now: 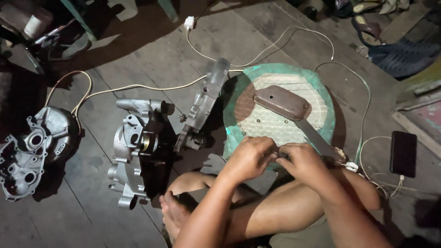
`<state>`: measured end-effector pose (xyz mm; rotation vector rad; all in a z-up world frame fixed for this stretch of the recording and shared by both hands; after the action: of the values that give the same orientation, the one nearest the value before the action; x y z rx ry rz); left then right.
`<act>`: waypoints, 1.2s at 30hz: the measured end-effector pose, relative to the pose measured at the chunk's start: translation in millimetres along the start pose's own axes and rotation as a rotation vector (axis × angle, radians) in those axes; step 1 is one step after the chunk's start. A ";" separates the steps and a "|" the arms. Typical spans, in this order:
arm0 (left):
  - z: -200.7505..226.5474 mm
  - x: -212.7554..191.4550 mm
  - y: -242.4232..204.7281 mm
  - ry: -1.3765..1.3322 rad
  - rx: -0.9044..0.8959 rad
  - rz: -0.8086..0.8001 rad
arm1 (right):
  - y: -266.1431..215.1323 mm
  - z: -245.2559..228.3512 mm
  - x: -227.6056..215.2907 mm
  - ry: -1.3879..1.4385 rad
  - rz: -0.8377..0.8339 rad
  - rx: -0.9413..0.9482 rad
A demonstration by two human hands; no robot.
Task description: The person sits on the floor and handles a small metal component, manipulating it with both hands. They then pick up a larger engine casing and insert the small component into a circular opening within the casing.
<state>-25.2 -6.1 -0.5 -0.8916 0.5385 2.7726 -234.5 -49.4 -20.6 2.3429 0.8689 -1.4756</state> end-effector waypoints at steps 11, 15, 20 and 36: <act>-17.5 29.0 -2.6 0.146 -0.020 0.046 | 1.7 7.0 6.1 -0.017 0.041 0.002; -11.9 16.2 -1.7 0.117 -0.064 -0.025 | 0.6 -1.4 -4.3 0.022 -0.006 0.020; -7.8 6.9 1.0 0.087 -0.019 -0.003 | 1.5 -7.4 -9.5 0.049 -0.003 0.044; -18.4 9.7 0.1 -0.216 -0.100 0.097 | -0.9 -19.9 -19.8 0.196 0.172 0.018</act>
<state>-23.3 -12.8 -20.1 -0.5874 0.4202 2.9583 -226.6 -46.0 6.2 2.5362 0.6796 -1.2075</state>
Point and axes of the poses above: each hand's wrist, its own y-axis towards the middle knuckle, its own x-axis out of the palm, z = x × y, the point moved 1 cm from there along y, towards the middle knuckle, and after that the axes turned 2 degrees about -x, right-handed, at the moved point
